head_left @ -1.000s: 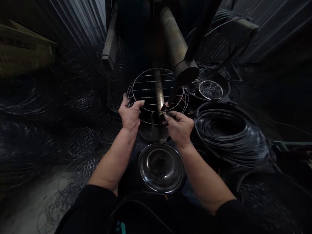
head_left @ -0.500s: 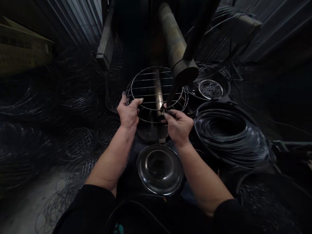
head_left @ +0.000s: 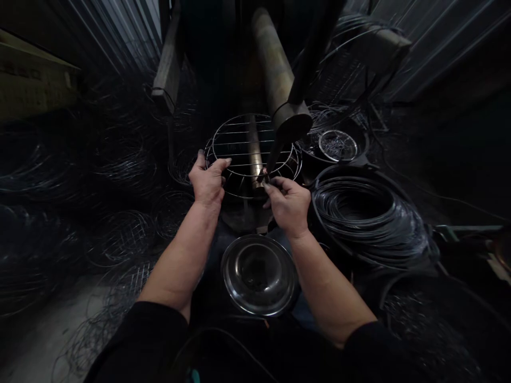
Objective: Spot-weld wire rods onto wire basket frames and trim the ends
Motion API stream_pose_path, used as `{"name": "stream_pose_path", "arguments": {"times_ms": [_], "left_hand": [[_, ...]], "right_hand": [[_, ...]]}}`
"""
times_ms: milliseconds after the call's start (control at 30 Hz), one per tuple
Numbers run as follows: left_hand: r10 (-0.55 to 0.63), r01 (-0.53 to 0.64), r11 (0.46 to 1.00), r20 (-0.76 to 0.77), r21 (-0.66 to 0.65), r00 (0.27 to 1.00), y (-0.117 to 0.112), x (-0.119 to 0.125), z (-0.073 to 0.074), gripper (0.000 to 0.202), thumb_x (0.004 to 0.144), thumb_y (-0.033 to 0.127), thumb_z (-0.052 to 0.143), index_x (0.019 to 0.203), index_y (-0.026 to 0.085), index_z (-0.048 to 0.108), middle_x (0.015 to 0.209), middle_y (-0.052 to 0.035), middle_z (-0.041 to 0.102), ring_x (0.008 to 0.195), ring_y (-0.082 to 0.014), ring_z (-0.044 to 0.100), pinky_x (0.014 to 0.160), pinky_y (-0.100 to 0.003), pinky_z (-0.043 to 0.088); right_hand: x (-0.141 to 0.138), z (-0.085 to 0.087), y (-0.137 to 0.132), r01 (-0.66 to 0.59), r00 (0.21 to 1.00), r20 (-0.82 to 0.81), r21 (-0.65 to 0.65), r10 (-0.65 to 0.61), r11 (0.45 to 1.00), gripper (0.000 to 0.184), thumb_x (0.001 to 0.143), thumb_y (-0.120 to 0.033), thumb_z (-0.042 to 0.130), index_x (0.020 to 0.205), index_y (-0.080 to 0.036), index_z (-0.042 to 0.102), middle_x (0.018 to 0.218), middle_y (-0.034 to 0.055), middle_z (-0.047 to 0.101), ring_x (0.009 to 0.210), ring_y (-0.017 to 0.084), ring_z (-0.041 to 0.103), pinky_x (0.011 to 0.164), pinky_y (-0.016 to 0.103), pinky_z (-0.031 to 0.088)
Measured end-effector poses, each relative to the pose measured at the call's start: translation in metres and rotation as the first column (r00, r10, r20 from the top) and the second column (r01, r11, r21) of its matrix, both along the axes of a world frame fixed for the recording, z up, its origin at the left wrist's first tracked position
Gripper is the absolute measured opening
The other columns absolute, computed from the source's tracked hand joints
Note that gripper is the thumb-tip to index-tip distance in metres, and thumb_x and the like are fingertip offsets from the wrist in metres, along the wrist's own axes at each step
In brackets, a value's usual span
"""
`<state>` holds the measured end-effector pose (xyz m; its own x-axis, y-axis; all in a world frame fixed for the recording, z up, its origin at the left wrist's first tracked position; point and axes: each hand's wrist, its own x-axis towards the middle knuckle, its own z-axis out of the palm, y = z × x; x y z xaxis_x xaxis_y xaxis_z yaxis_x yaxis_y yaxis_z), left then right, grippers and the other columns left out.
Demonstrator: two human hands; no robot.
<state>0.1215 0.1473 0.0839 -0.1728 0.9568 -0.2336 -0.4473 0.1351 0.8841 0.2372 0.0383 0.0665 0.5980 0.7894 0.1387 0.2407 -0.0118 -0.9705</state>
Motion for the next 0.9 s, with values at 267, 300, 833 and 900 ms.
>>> {"name": "stream_pose_path", "arguments": {"times_ms": [267, 300, 833, 900], "left_hand": [[0.006, -0.006, 1.0, -0.027, 0.012, 1.0, 0.002, 0.001, 0.001, 0.094, 0.057, 0.003, 0.073, 0.145, 0.011, 0.039, 0.063, 0.006, 0.055, 0.042, -0.0046, 0.043, 0.035, -0.018, 0.026], [0.004, -0.003, 1.0, -0.036, 0.016, 0.999, 0.002, 0.001, 0.001, 0.094, 0.058, 0.003, 0.072, 0.145, 0.01, 0.038, 0.062, 0.0061, 0.055, 0.042, -0.0048, 0.043, 0.035, -0.018, 0.026], [-0.036, 0.035, 0.999, -0.033, -0.018, 0.999, 0.001, -0.001, 0.002, 0.09, 0.061, 0.002, 0.07, 0.144, 0.017, 0.04, 0.058, 0.008, 0.048, 0.044, -0.0048, 0.042, 0.037, -0.017, 0.023], [-0.029, 0.029, 0.999, -0.028, 0.012, 0.999, -0.002, -0.006, -0.003, 0.088, 0.06, 0.002, 0.07, 0.142, 0.017, 0.043, 0.061, 0.0078, 0.049, 0.043, -0.0037, 0.04, 0.037, -0.016, 0.024]], "right_hand": [[0.004, -0.012, -0.006, -0.053, 0.999, -0.006, 0.029, 0.053, 0.998, 0.025, 0.075, -0.035, 0.064, 0.091, -0.017, 0.071, 0.077, 0.0015, 0.07, 0.049, 0.011, 0.059, 0.049, 0.023, 0.048], [0.004, -0.012, -0.004, -0.055, 0.998, -0.014, 0.038, 0.056, 0.998, 0.024, 0.075, -0.034, 0.064, 0.089, -0.016, 0.071, 0.077, 0.0014, 0.07, 0.048, 0.01, 0.058, 0.05, 0.023, 0.048], [0.003, -0.017, -0.017, -0.057, 0.998, -0.032, 0.099, 0.06, 0.993, 0.024, 0.079, -0.036, 0.064, 0.095, -0.019, 0.069, 0.086, 0.0017, 0.07, 0.067, 0.015, 0.066, 0.062, 0.027, 0.053], [0.005, -0.028, -0.036, -0.015, 0.986, 0.168, 0.075, 0.002, 0.997, 0.031, 0.083, -0.036, 0.061, 0.109, -0.02, 0.066, 0.101, 0.0051, 0.07, 0.085, 0.018, 0.067, 0.078, 0.03, 0.054]]}}
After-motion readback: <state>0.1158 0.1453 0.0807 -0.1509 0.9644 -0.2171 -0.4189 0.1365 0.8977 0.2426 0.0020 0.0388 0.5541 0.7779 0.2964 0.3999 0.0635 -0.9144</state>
